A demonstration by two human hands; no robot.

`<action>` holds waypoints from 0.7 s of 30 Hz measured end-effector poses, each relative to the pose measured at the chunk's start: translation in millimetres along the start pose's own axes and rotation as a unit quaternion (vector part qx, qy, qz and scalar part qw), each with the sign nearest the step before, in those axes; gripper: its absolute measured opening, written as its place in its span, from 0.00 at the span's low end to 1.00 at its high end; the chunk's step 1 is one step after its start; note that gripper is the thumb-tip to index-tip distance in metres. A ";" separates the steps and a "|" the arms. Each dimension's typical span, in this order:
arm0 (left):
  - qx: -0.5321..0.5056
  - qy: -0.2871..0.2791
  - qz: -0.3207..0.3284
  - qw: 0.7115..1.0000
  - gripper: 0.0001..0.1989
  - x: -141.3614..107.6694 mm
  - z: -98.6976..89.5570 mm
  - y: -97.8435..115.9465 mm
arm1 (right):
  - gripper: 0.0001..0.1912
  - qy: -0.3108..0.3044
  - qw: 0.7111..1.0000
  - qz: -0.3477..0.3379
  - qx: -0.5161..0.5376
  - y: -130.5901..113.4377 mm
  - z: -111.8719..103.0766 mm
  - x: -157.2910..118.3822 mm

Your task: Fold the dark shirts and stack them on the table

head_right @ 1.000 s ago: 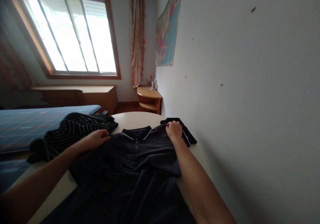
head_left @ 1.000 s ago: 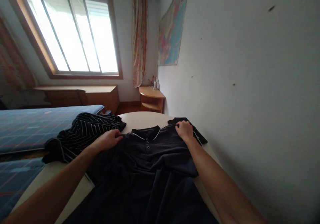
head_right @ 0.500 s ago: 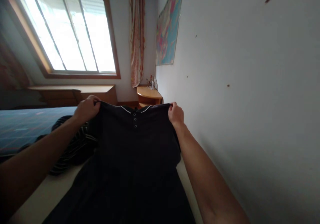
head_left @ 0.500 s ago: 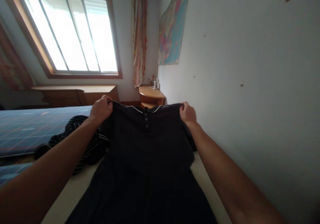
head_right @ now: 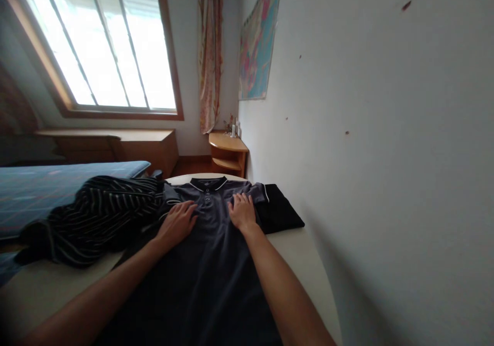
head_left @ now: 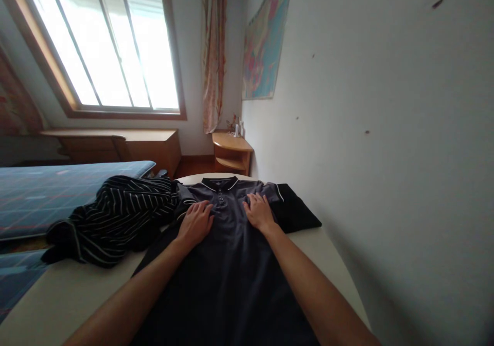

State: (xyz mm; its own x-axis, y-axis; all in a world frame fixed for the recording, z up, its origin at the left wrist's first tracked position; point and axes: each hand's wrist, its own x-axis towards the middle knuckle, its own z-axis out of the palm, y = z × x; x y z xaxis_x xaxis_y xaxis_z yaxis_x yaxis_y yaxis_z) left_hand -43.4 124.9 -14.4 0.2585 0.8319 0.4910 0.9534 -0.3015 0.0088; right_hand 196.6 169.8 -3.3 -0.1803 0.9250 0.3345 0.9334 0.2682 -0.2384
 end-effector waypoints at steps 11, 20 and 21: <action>-0.081 -0.084 -0.093 0.989 0.25 -72.8 -22.9 9.9 | 0.31 -0.082 0.993 -0.032 0.078 -8.1 -4.9 -71.7; -0.058 -0.109 -0.066 0.990 0.25 -114.4 -45.7 24.0 | 0.32 -0.107 0.992 -0.035 0.062 -10.9 -18.8 -104.7; -0.061 -0.092 -0.060 0.992 0.24 -114.9 -48.2 25.1 | 0.31 -0.105 0.992 -0.033 0.063 -11.7 -18.9 -106.0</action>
State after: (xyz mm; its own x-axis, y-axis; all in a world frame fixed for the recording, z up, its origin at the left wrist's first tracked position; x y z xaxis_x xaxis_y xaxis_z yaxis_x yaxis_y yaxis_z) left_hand -56.6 -0.7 -28.6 0.1786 0.9330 0.3123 0.9559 -0.2398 0.1695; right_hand 210.7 63.5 -18.8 -0.3121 0.9366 0.1592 0.8741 0.3487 -0.3382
